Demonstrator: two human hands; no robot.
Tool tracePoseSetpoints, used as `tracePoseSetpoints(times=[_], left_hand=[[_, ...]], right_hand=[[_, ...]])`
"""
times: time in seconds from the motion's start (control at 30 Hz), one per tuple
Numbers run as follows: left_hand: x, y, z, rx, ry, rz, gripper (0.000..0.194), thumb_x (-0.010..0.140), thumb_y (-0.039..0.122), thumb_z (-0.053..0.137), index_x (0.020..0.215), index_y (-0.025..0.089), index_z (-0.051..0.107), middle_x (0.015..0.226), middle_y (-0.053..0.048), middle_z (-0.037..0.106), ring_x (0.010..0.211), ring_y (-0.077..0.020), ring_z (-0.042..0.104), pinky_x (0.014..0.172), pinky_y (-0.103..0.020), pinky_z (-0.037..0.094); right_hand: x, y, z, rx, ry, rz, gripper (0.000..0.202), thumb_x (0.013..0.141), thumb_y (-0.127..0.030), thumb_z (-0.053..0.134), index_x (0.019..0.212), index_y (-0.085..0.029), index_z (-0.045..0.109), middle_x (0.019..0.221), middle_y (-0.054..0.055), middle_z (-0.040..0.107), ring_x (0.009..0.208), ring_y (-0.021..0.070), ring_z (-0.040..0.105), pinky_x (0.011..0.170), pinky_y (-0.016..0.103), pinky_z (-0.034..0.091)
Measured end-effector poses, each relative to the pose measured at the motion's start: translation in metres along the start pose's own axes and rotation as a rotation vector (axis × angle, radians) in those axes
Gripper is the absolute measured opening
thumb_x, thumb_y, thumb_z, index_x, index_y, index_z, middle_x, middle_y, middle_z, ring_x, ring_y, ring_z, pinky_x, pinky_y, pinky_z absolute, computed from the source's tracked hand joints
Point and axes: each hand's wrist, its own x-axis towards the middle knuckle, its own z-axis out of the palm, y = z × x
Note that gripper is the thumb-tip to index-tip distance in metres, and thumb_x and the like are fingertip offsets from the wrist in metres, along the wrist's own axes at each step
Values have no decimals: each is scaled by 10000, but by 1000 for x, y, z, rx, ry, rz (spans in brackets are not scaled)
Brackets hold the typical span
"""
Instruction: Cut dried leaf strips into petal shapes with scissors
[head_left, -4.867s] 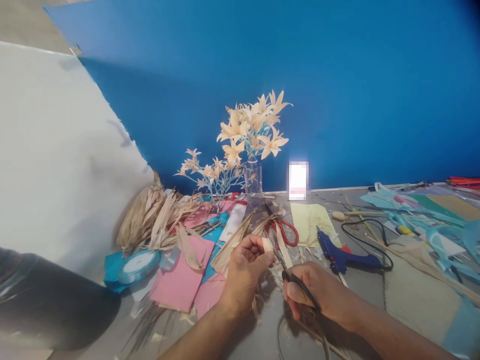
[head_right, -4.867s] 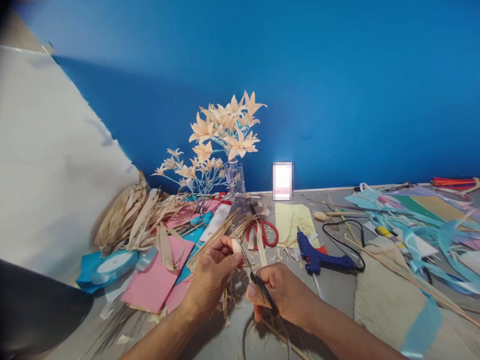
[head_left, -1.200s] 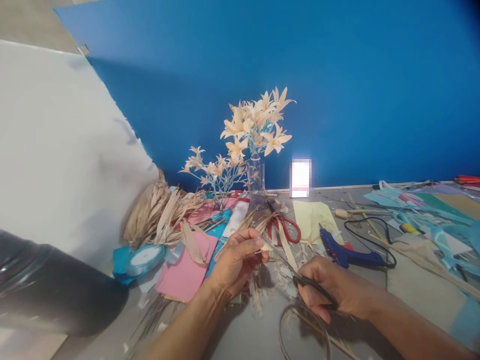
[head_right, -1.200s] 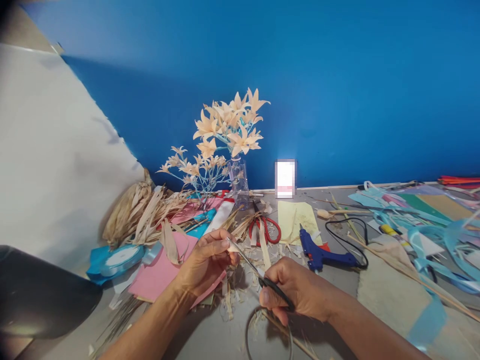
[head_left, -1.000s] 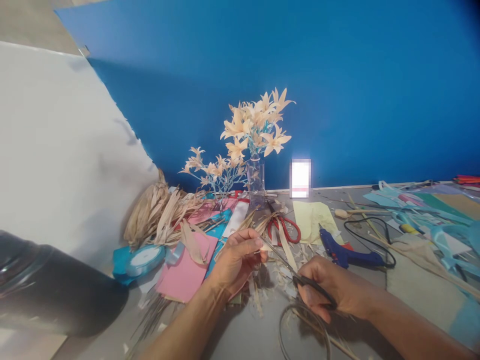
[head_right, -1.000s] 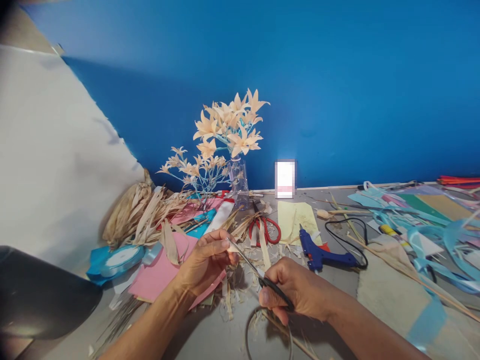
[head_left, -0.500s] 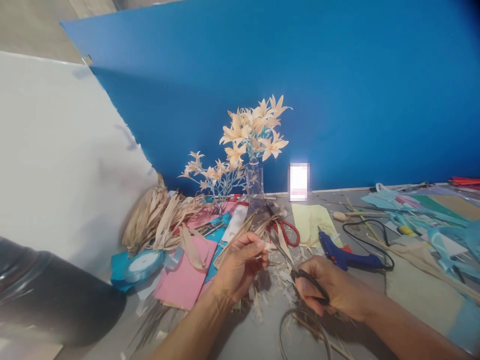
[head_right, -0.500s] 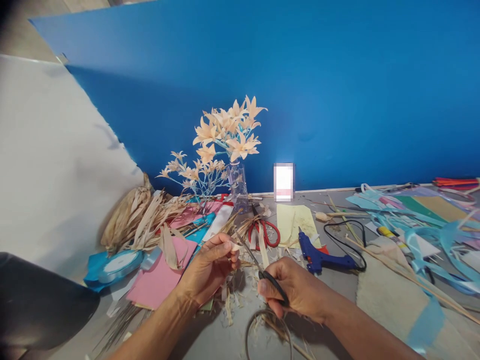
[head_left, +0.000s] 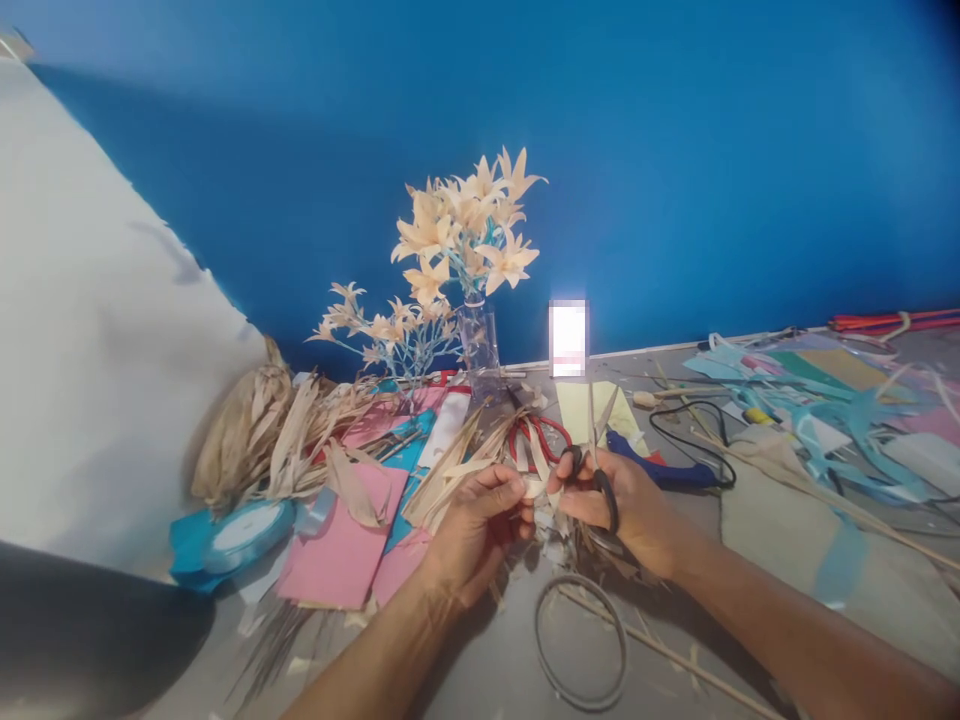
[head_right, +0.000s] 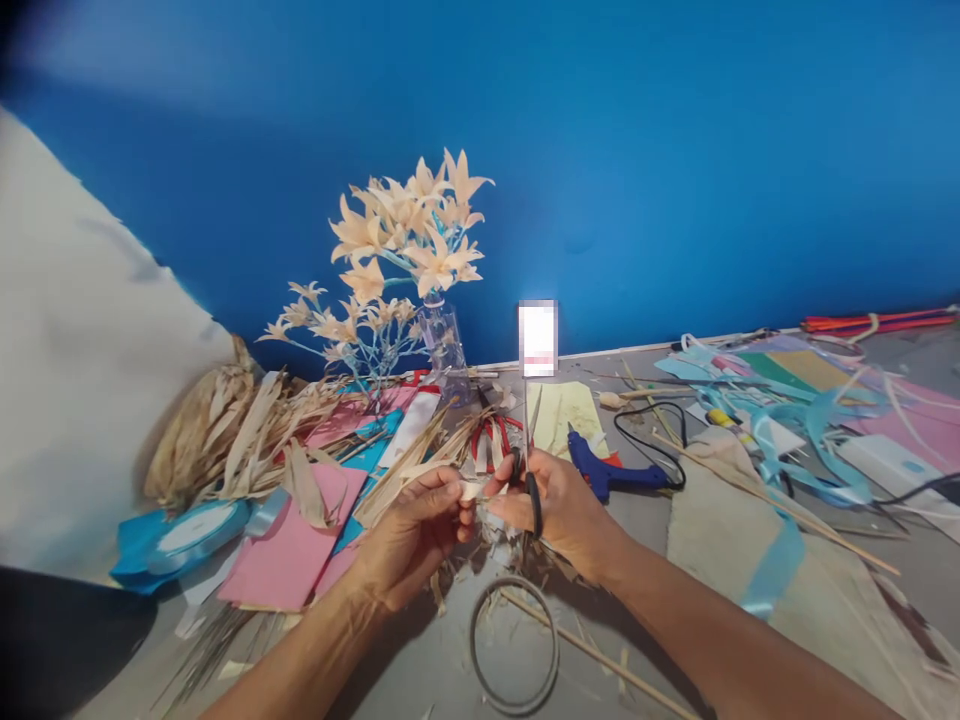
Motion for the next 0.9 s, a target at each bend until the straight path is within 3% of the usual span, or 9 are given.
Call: tracePoseSetpoints(times=[0.23,0.37,0.43,0.53,0.67,0.77,0.9], left_hand=[[-1,-8,2,87,-36,-39,228,698,251,824,689,125,635,624,-18,610,540,-94,546,522,-205,434],[-3,-12,7,5,-73,-24,284,723,354,823,771,118,674,718,-38,643,575,-102,562,532,-223,450],[-4,-15,10,-19,-72,-19,308,670,318,867,827,131,679,748,-31,656,583,-100,565,531,-218,441],[-6,-19,12,-12,-33,-7,275,656,254,874,755,136,646,661,-6,623,558,-86,542,530,-202,415],[-4,-16,11,-11,14,40,246,671,251,845,706,138,630,628,-3,614,557,-85,531,546,-204,412],[-3,-9,8,-4,52,97,232,657,234,835,706,142,628,663,-11,639,583,-99,556,562,-217,428],[-1,1,5,-15,106,153,252,638,228,838,692,148,605,666,-3,639,577,-96,557,545,-212,416]], right_hand=[[-2,-2,4,-37,18,26,330,630,-359,797,784,-175,570,679,-34,552,572,99,449,525,225,361],[-1,4,7,56,111,8,328,656,-352,777,825,-185,552,670,-28,567,572,122,510,536,240,406],[-1,7,10,77,142,-5,320,670,-354,766,838,-193,546,681,-24,576,573,134,540,545,252,432],[-2,5,15,47,123,4,318,659,-364,772,804,-201,540,664,-34,557,570,138,542,551,255,444],[-4,3,16,-31,23,30,335,665,-412,788,766,-191,558,655,-30,566,598,138,539,566,239,423],[-3,9,9,-127,-174,46,381,750,-522,741,735,-168,602,646,-4,600,562,119,494,522,223,353],[-1,21,0,-253,-388,-3,629,844,-724,552,660,-132,662,565,23,580,472,97,411,460,234,260]])
